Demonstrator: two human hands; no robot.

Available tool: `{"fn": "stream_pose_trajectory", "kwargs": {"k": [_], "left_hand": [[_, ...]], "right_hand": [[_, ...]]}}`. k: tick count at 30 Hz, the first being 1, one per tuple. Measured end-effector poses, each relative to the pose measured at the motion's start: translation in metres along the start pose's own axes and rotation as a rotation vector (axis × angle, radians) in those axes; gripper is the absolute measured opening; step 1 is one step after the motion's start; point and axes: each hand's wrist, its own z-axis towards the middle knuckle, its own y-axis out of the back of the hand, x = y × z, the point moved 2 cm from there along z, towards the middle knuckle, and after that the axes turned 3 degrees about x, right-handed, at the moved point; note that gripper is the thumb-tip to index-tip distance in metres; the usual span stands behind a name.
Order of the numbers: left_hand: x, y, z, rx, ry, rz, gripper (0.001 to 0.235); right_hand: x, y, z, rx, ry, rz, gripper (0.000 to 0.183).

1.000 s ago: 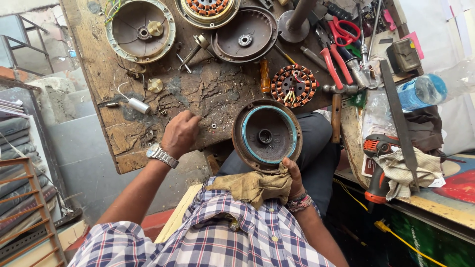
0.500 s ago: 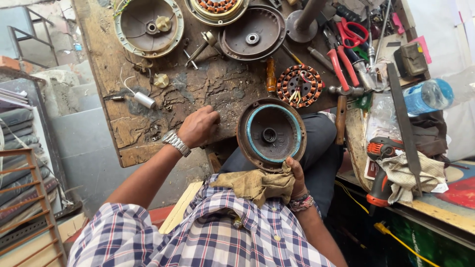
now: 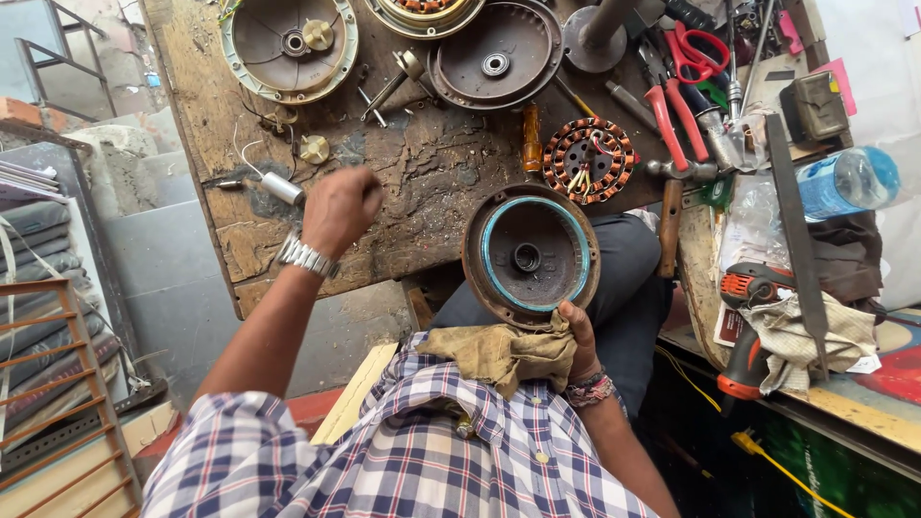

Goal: The person cleans a motor housing with a cloth, then uses a screwdriver to adjust or remove a small component inside the housing. The person handles the housing, a cloth, and a screwdriver while working at a cluttered workbench.

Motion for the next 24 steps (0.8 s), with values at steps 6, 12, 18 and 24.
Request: {"fn": "stream_pose_trajectory", "kwargs": {"k": [6,12,18,24], "left_hand": [[-0.011,-0.01,-0.03,0.351,0.037,-0.013,0.02],[-0.05,0.021,-0.025,-0.651,-0.223,0.096,0.023],[-0.101,-0.022,-0.058,0.438,0.307,-1.327,0.052],[-0.112,-0.057,-0.058,0.063,0.354,-1.526,0.039]], "right_hand": [[0.004,-0.008,0.002,-0.009,0.001,-0.019,0.06],[0.007,-0.027,0.003,-0.085,0.034,-0.101,0.06],[0.01,-0.045,0.01,-0.091,0.025,-0.217,0.056],[0.017,-0.063,0.037,-0.09,0.007,-0.542,0.056]]}}
